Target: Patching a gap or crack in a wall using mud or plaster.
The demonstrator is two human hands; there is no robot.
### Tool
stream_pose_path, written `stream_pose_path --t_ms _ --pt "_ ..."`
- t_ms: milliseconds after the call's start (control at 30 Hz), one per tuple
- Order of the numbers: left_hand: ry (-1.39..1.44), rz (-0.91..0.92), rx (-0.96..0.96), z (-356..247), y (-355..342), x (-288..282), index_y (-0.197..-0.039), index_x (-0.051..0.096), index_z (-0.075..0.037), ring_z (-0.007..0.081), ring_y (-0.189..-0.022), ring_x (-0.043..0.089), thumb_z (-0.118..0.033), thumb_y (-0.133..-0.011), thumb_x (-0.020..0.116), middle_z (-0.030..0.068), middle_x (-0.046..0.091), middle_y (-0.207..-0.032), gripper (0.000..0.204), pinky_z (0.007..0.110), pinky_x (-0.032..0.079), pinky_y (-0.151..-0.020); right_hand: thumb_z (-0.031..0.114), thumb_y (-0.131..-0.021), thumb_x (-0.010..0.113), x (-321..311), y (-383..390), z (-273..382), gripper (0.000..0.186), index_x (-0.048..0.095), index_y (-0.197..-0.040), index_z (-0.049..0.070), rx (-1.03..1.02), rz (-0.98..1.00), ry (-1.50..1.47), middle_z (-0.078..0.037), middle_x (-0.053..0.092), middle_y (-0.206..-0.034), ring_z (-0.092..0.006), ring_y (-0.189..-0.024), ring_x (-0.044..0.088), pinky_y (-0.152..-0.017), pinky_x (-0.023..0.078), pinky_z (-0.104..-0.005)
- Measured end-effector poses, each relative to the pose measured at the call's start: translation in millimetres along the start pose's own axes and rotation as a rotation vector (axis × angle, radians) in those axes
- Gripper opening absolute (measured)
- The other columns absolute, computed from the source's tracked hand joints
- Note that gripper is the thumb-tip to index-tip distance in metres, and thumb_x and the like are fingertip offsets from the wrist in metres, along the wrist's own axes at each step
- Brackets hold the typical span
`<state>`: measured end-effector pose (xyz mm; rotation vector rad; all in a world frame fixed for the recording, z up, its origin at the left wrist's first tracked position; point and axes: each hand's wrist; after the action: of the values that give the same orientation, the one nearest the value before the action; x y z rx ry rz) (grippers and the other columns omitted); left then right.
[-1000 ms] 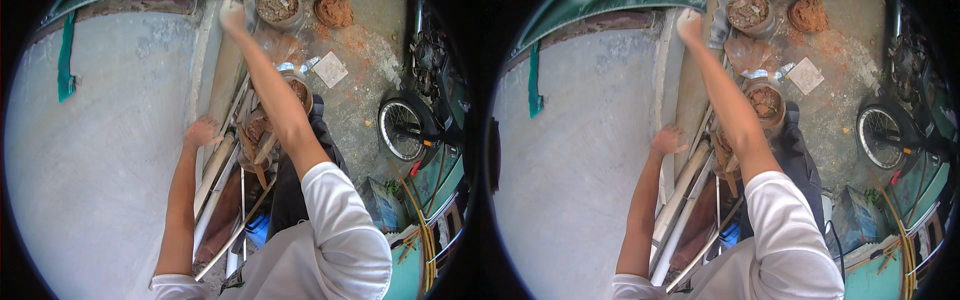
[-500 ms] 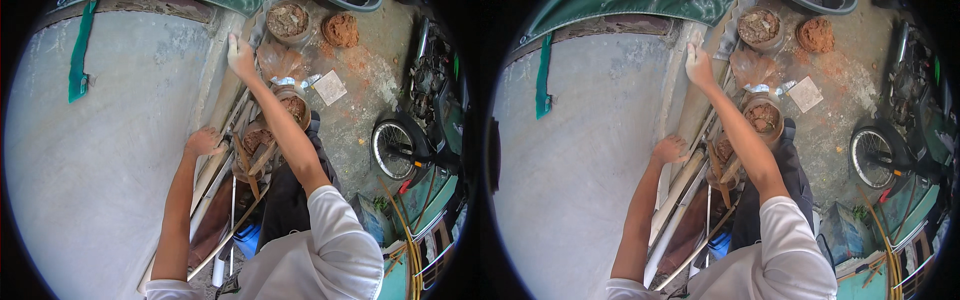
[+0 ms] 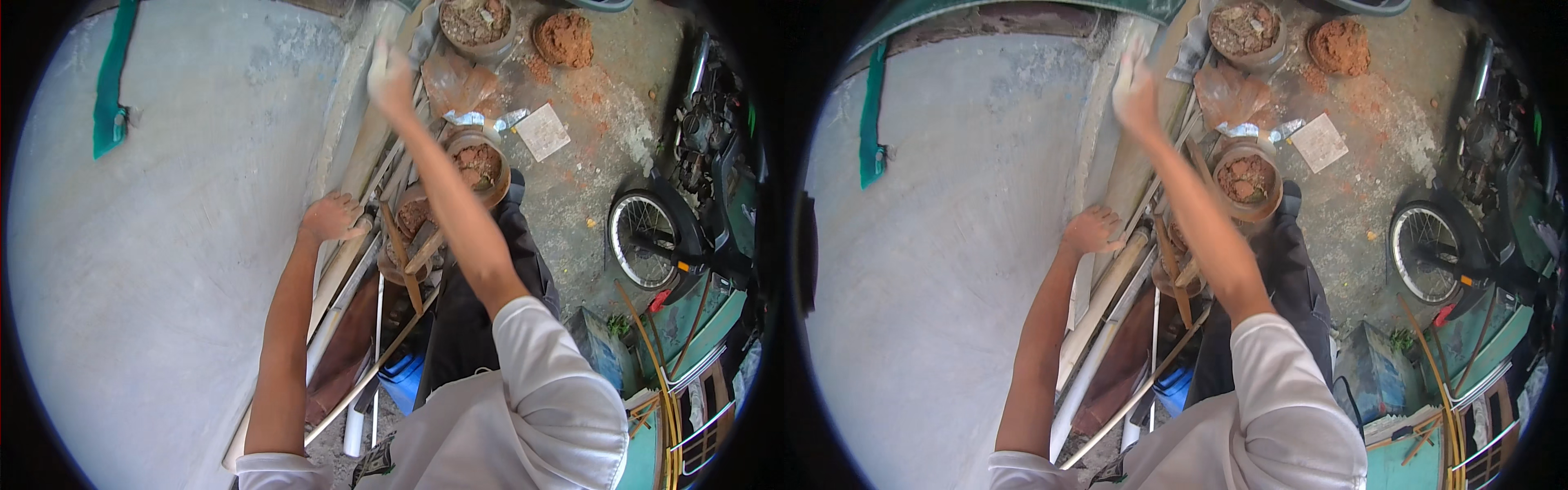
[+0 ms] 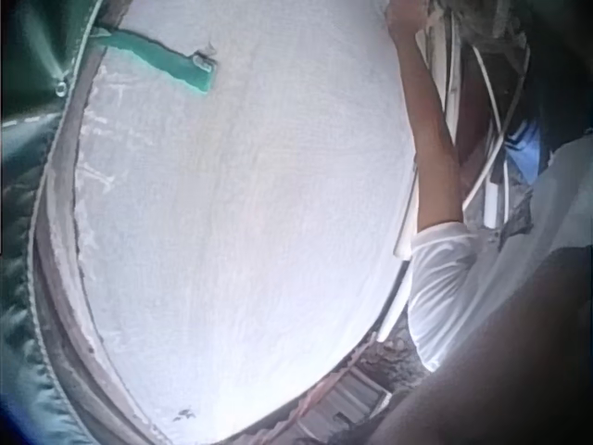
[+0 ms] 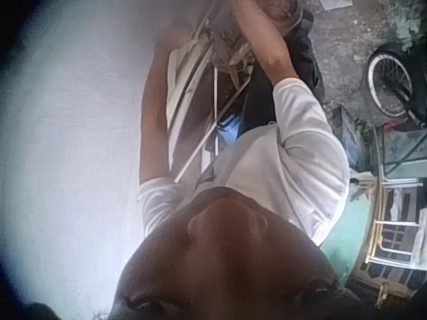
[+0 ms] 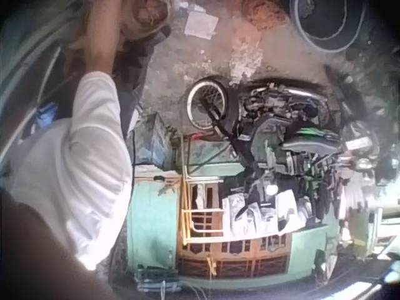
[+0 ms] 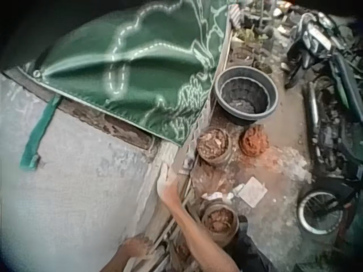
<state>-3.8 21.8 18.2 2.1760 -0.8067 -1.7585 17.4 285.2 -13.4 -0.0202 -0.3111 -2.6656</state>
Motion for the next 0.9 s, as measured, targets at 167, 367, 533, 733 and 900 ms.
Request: stream_pose_path --t_ms 167,367,533,733,900 --pt "0.009 -0.024 -0.02 1.3 0.1 3.1 -0.084 0.071 -0.005 0.0205 -0.087 0.062 -0.046 -0.078 0.063 0.0043 0.067 -0.087 0.042 0.034 0.049 -0.079 0.029 -0.103 0.041 2.0 31.8 6.6 0.042 0.06 -0.096 -0.007 -0.117 -0.109 0.13 -0.025 0.06 -0.079 -0.0272 -0.073 0.056 -0.074 0.045 -0.0397" --pt "0.011 0.02 -0.019 3.8 1.7 7.8 -0.089 0.072 -0.006 0.0209 -0.09 0.063 -0.05 -0.079 0.062 0.0048 0.068 -0.09 0.046 0.035 0.049 -0.082 0.025 -0.102 0.041 19.1 29.5 1.1 0.037 0.057 -0.091 -0.007 -0.14 -0.195 0.113 -0.031 0.057 -0.079 -0.0413 -0.075 0.061 -0.068 0.043 -0.0454" --pt "0.057 -0.039 -0.005 2.8 2.4 6.7 -0.089 0.071 -0.007 0.023 -0.09 0.062 -0.051 -0.08 0.06 0.0057 0.067 -0.087 0.046 0.037 0.049 -0.084 0.027 -0.102 0.041 24.6 34.2 -7.6 0.045 0.055 -0.076 -0.007 0.139 -0.14 -0.014 -0.027 0.055 -0.065 -0.0396 -0.06 0.057 -0.06 0.04 -0.0483" --pt "0.021 0.168 -0.101 1.3 0.9 6.9 -0.094 0.071 -0.005 0.0256 -0.093 0.063 -0.047 -0.082 0.058 0.0084 0.069 -0.096 0.046 0.037 0.049 -0.089 0.028 -0.102 0.042 8.3 23.8 -11.5 0.041 0.063 -0.092 -0.005 0.01 -0.074 0.035 -0.03 0.06 -0.079 -0.0457 -0.078 0.061 -0.07 0.045 -0.047" --pt "-0.003 0.053 -0.096 -1.9 1.5 5.7 -0.094 0.071 -0.006 0.0257 -0.095 0.063 -0.046 -0.081 0.058 0.0088 0.07 -0.098 0.045 0.037 0.049 -0.088 0.035 -0.101 0.043 -23.0 15.2 2.4 0.042 0.064 -0.11 0.0 0.205 0.165 0.159 -0.031 0.063 -0.102 -0.0445 -0.102 0.061 -0.085 0.047 -0.0426"
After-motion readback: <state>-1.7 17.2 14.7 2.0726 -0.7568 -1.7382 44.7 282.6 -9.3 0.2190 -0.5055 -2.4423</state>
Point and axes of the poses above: each hand's wrist, its own y-axis away from the middle knuckle, its own x-axis out of the palm, z = x × y
